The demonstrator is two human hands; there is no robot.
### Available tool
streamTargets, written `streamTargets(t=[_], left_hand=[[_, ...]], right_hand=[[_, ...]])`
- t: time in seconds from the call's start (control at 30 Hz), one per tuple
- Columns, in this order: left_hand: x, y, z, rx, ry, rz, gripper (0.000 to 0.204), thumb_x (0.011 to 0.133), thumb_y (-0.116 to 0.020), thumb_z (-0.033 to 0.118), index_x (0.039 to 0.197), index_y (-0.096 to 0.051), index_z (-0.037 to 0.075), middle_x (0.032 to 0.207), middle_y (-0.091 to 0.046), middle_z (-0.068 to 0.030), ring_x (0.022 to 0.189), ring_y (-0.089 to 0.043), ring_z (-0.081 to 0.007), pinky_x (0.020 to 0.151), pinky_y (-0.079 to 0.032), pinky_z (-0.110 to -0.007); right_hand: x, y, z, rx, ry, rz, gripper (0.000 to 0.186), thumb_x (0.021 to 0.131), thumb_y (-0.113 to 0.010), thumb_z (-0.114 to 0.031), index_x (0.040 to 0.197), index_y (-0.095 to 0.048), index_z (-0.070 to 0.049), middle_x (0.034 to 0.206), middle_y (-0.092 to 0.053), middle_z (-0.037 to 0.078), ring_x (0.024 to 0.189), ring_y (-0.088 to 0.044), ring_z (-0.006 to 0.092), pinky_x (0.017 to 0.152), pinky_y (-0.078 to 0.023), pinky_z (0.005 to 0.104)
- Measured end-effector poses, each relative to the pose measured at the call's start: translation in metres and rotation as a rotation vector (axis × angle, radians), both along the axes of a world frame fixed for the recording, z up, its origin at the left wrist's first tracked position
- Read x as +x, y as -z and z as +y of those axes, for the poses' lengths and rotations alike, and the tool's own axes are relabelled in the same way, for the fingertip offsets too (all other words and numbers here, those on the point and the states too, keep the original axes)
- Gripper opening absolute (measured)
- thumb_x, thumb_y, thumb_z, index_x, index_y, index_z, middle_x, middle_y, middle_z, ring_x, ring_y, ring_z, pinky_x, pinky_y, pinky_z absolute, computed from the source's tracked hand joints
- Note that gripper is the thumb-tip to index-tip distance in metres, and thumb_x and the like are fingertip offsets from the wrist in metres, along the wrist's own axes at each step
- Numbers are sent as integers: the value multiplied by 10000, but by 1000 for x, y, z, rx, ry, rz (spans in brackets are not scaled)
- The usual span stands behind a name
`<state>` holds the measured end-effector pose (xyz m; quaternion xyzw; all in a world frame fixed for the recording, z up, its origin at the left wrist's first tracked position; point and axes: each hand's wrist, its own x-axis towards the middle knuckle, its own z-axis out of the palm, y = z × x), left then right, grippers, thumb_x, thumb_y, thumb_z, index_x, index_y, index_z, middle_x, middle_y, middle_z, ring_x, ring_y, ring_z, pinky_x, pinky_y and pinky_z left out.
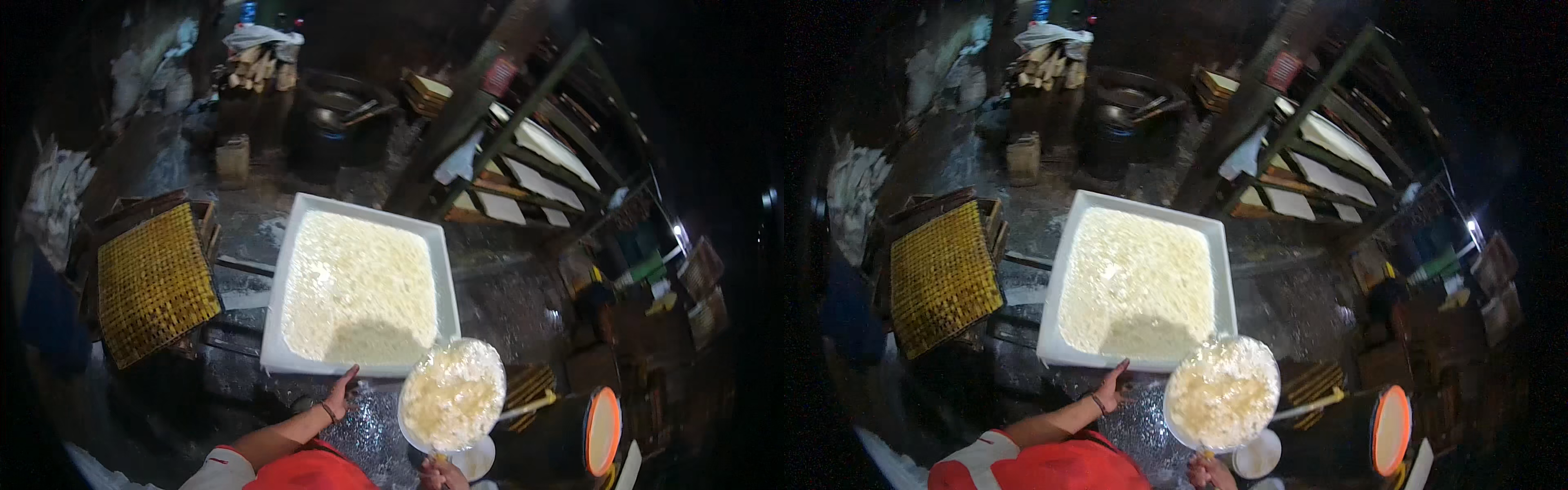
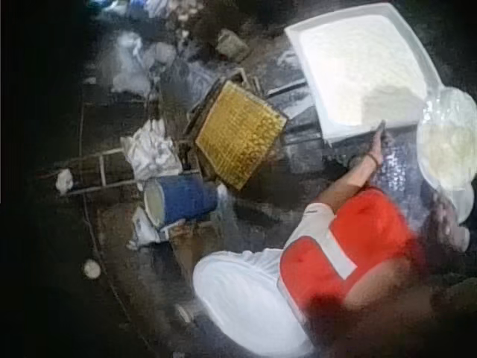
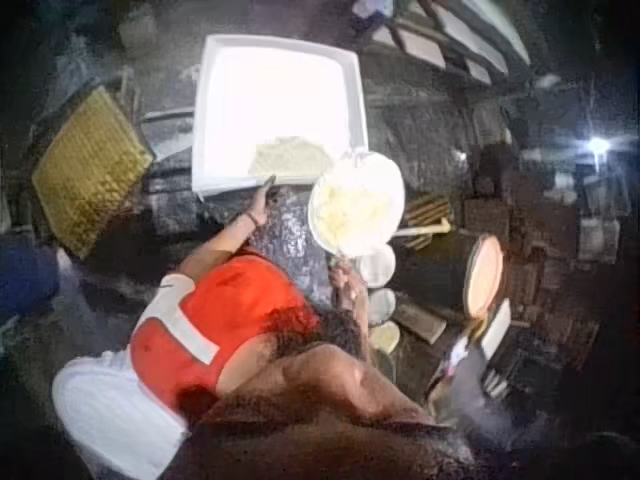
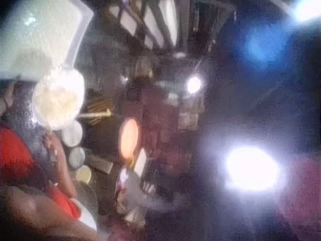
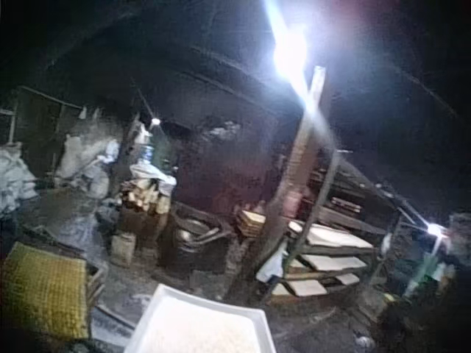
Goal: The person places a cloth over a wooden frame and then uses a ladle to transfer white curds from a large metal vat onto the cloth.
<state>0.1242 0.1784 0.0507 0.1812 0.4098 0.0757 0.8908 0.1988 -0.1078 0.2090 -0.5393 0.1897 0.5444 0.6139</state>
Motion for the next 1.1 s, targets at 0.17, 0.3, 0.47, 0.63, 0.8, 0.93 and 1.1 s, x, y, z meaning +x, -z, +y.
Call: streamTargets(t=[0.17,0.3,0.47,0.63,0.8,0.93,1.1], left_hand=[[8,44,24,-136,-46,-295,331,842,-602,423,1048,-607,164,919,-613,-14,822,-576,-160,712,-493,-357],[8,30,10,-156,-166,-130,270,856,-599,335,1049,-618,147,864,-621,-34,767,-607,-197,625,-507,-401],[15,33,12,-212,-34,-64,318,846,-614,361,1090,-581,160,918,-610,-25,861,-596,-185,689,-491,-377],[12,50,6,-216,-58,-75,284,883,-559,327,1110,-568,158,1019,-605,-3,929,-573,-157,666,-505,-383],[-10,92,-2,-198,-128,-280,289,919,-490,333,1124,-559,141,975,-618,-4,856,-580,-162,652,-510,-348],[-6,91,-5,167,-242,-341,285,914,-543,240,1142,-538,69,997,-636,-58,834,-622,-188,767,-531,-339],[-4,76,0,-19,-54,-149,380,911,-524,323,1208,-504,88,1085,-608,-84,913,-609,-217,792,-517,-383]], right_hand=[[83,73,150,314,-334,298,132,901,-514,-114,835,-510,1,575,-410,-4,441,-399,72,407,-373,234],[109,76,241,236,-488,261,146,940,-467,-154,860,-483,-32,643,-421,-24,470,-371,74,426,-340,233],[124,90,303,139,-521,395,122,946,-448,-111,851,-471,-38,646,-415,-23,488,-392,54,403,-348,192],[108,109,335,245,-528,567,162,962,-469,-175,948,-498,-16,651,-425,-41,470,-389,50,416,-358,189],[57,108,377,482,-471,949,232,985,-401,-174,781,-412,-64,580,-425,-17,408,-395,58,330,-344,187],[22,74,397,570,-623,1207,233,977,-400,-171,760,-389,-88,521,-376,-49,345,-367,44,254,-314,183],[17,57,294,676,-906,-96,142,877,-557,-135,929,-511,-11,533,-438,2,357,-402,69,282,-337,225]])
